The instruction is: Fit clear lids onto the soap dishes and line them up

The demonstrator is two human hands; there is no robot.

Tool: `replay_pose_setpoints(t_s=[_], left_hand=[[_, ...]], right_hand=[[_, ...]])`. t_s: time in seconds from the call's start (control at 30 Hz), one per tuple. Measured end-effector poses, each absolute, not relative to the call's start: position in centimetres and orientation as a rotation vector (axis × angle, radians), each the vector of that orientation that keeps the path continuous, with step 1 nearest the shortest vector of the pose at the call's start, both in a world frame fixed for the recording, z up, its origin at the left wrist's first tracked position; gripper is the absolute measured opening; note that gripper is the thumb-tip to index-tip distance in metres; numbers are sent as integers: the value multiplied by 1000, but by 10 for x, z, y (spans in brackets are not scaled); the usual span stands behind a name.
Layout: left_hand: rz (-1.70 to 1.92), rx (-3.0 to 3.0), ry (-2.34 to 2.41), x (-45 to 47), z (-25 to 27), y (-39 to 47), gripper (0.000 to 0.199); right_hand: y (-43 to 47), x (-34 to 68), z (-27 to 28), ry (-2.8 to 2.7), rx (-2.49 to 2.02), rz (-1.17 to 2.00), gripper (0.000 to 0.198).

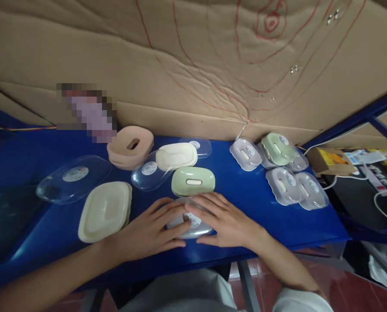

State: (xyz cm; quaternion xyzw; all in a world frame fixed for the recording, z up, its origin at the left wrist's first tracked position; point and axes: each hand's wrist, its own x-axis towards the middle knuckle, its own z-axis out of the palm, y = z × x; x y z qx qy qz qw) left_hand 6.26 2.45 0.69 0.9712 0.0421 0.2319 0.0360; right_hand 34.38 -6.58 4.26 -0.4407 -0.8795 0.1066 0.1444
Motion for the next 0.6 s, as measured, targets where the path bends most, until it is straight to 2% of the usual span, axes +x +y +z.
replay_pose_setpoints(t_s=[0.17, 0.23, 0.3, 0.37, 0.6], left_hand=[[823, 2764, 136, 56, 15, 42, 58], [828, 2664, 197, 52, 20, 48, 55], [789, 2631, 253, 50, 26, 52, 47], [722, 2662, 265, 49, 29, 54, 44], [686, 2960, 187, 51, 27, 51, 54]], right_hand=[[-65, 322, 22, -2600, -1112, -41, 63], [-61, 317, 19, -2616, -1035, -40, 49], [-58, 314, 18, -2616, -1007, 22, 44], [-56, 315, 18, -2595, -1022, 81, 47], [-50, 330, 9, -2546, -1075, 171, 68]])
